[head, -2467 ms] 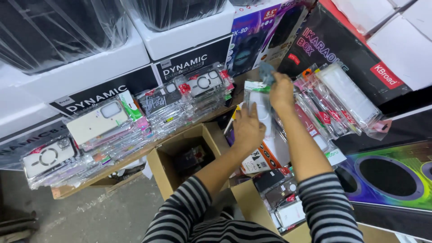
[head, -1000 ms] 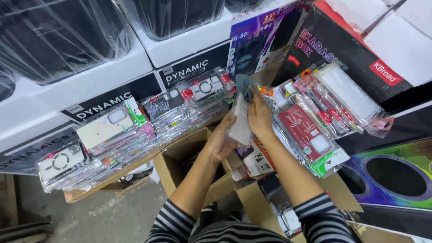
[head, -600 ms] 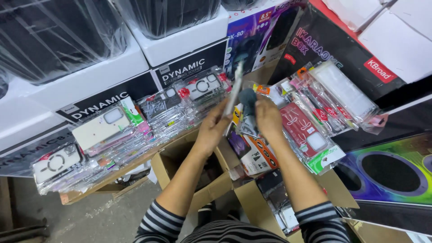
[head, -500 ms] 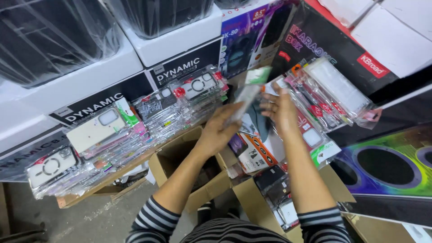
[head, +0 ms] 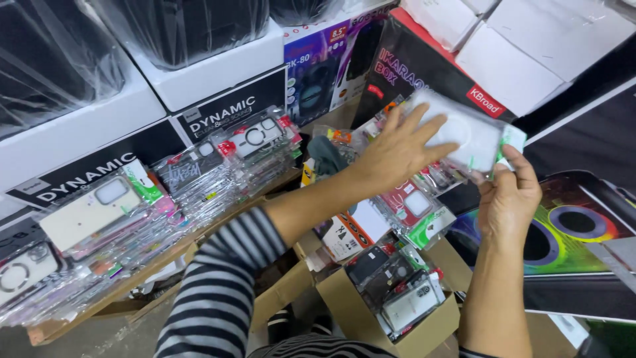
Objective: Sorting and organizing various phone cases from a pile into different cardboard boxes.
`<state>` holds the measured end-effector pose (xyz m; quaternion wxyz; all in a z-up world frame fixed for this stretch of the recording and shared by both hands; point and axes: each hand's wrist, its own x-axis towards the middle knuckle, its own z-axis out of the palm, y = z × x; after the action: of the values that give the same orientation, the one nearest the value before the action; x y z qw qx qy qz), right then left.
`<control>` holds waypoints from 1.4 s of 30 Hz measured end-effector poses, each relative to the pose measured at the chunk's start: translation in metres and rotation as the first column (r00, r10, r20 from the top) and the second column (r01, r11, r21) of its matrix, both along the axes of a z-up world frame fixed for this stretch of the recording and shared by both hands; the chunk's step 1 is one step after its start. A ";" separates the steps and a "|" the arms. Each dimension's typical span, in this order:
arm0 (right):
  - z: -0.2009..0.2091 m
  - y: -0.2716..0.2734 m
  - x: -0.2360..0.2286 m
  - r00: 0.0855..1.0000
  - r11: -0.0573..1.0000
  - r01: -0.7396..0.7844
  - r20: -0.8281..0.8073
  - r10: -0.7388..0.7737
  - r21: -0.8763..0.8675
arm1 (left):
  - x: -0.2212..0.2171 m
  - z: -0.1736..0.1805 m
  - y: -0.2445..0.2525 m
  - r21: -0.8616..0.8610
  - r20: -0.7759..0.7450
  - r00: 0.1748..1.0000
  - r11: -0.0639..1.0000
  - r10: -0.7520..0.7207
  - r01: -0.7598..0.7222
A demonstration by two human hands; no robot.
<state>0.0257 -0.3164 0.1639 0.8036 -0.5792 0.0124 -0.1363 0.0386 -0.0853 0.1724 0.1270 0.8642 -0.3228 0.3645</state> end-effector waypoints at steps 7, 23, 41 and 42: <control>-0.040 -0.031 0.027 0.981 0.548 0.186 0.125 -0.147 -0.816 | 0.072 -0.072 -0.037 0.027 -0.042 0.992 0.992 0.121 -0.120; -0.046 0.072 -0.020 0.833 0.458 0.432 0.538 0.128 -0.777 | -0.004 -0.046 0.032 -0.464 -0.250 0.948 0.835 0.196 -0.295; -0.173 0.195 -0.031 0.818 0.101 -0.039 0.026 0.575 -0.994 | -0.048 -0.263 0.092 -0.467 -0.884 0.429 0.408 -0.186 -0.785; -0.170 0.193 -0.038 0.819 0.121 -0.046 0.032 0.573 -0.992 | -0.047 -0.265 0.090 -0.485 -0.873 0.460 0.402 -0.165 -0.777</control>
<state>-0.0123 -0.1231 -0.0065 0.2460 -0.8941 -0.3703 -0.0543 -0.0085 0.0048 -0.0924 0.5915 0.7778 0.2093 0.0353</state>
